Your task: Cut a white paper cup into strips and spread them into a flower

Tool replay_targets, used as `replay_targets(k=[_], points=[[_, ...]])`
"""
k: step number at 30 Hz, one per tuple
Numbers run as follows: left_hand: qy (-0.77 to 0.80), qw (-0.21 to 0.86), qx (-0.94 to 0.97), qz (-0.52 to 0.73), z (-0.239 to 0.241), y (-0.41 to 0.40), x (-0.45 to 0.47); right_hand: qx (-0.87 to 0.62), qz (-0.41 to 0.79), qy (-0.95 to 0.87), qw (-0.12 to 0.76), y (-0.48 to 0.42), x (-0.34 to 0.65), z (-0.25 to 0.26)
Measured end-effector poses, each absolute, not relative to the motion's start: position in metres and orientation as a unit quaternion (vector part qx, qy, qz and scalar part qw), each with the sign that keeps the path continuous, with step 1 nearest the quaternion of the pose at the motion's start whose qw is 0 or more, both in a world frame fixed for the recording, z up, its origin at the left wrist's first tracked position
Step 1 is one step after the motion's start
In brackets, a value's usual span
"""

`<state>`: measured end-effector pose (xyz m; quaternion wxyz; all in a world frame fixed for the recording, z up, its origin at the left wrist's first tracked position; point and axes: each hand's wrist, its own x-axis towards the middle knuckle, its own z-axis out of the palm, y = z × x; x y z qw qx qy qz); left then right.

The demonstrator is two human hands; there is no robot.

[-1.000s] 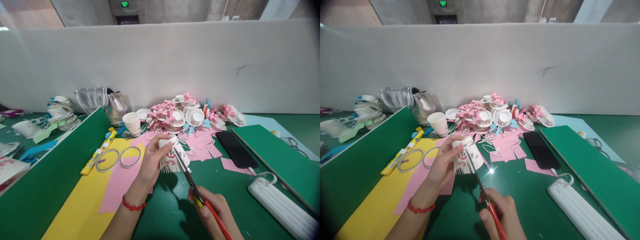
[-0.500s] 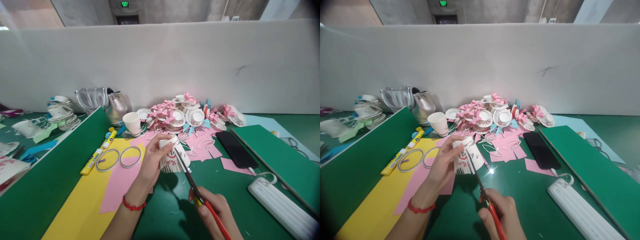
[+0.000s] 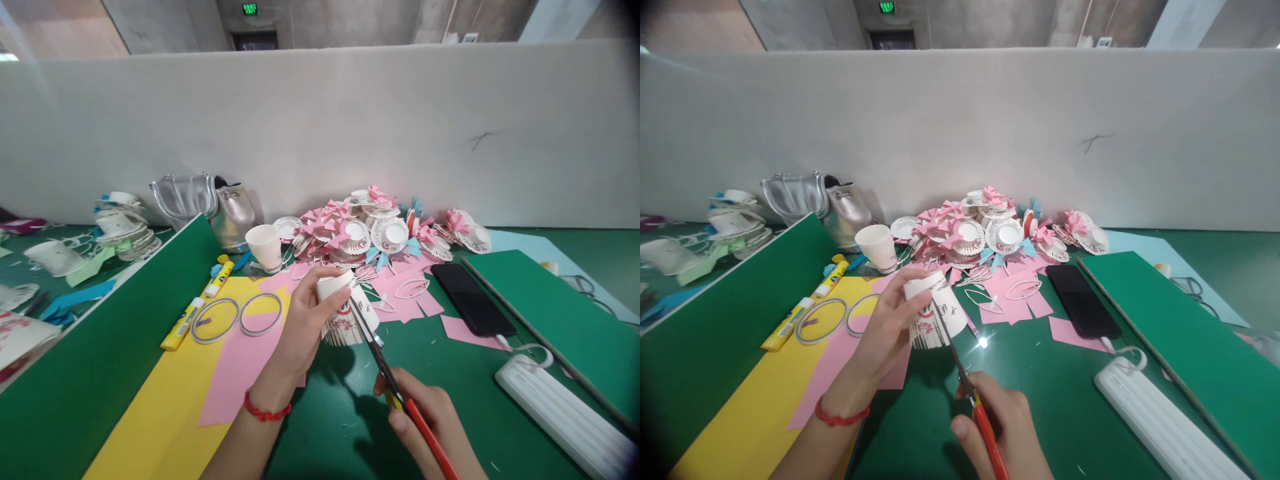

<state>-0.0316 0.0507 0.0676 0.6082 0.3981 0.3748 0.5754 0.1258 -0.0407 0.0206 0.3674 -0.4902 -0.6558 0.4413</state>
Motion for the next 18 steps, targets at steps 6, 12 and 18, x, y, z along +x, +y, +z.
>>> replay_targets(k=[6, 12, 18], points=[[0.393, 0.590, 0.364, 0.604, 0.073, 0.055, -0.035, -0.493, 0.482, -0.635, 0.350, -0.053, 0.134, 0.023], [0.394, 0.587, 0.344, 0.618, 0.075, 0.057, -0.039, -0.433, 0.534, -0.634, 0.353, -0.052, 0.138, 0.009], [0.403, 0.606, 0.353, 0.588, 0.073, 0.055, -0.035, -0.426, 0.530, -0.640, 0.357, -0.047, 0.137, 0.018]])
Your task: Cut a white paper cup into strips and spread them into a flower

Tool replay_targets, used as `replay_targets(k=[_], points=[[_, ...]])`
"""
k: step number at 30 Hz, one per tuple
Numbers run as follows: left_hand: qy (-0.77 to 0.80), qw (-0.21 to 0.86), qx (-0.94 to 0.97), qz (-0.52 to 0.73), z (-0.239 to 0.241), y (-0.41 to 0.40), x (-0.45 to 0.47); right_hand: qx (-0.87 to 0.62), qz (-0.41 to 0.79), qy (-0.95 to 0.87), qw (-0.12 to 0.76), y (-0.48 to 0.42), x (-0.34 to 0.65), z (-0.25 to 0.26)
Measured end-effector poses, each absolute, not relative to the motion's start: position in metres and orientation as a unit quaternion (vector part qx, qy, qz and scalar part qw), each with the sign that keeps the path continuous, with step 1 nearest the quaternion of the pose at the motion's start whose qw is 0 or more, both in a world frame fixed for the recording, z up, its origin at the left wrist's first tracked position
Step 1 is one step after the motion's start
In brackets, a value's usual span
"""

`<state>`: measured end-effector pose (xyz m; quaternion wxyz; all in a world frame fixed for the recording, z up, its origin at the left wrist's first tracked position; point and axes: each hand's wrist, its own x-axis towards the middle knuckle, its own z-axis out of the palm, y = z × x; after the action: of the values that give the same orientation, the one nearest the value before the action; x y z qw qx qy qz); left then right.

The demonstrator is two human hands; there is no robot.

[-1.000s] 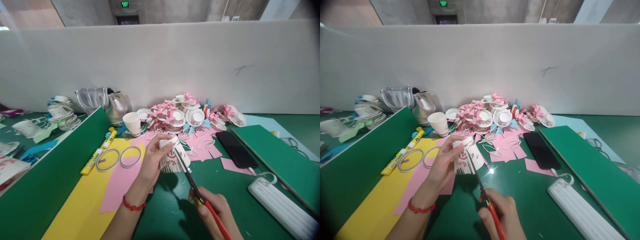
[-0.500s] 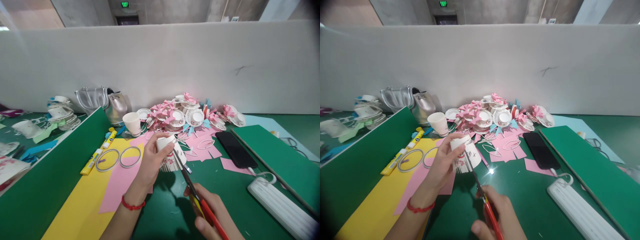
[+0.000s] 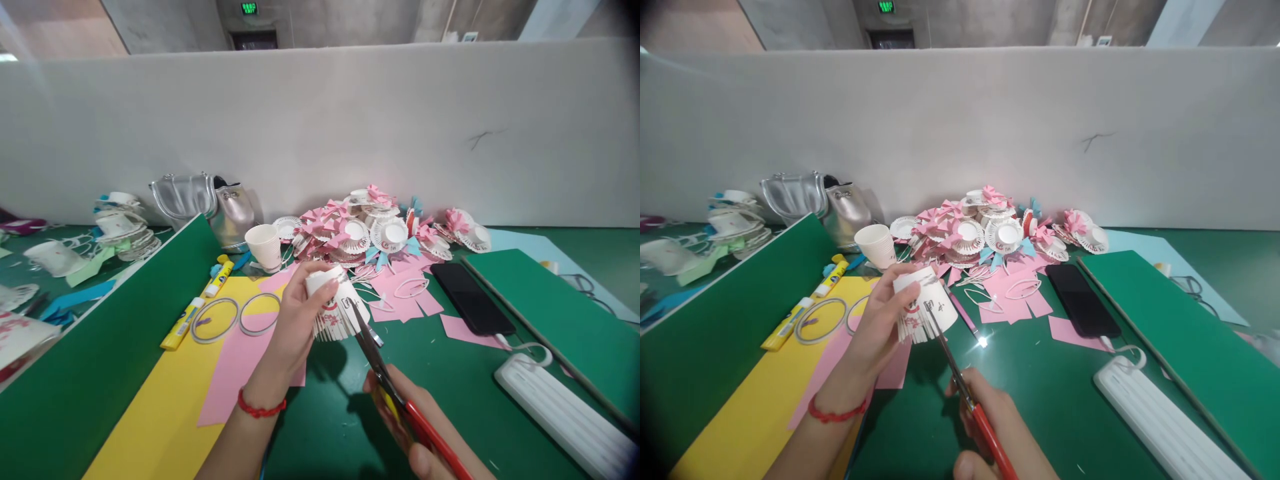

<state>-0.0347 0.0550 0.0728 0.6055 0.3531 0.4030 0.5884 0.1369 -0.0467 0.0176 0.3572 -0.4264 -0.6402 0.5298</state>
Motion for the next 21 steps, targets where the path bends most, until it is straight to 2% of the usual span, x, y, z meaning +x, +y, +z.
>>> replay_targets(k=[10, 21], points=[[0.400, 0.611, 0.353, 0.585, 0.073, 0.053, -0.034, -0.389, 0.594, -0.606, 0.358, -0.036, 0.126, 0.023], [0.387, 0.611, 0.378, 0.578, 0.072, 0.052, -0.033, -0.453, 0.571, -0.582, 0.360, -0.043, 0.131, 0.011]])
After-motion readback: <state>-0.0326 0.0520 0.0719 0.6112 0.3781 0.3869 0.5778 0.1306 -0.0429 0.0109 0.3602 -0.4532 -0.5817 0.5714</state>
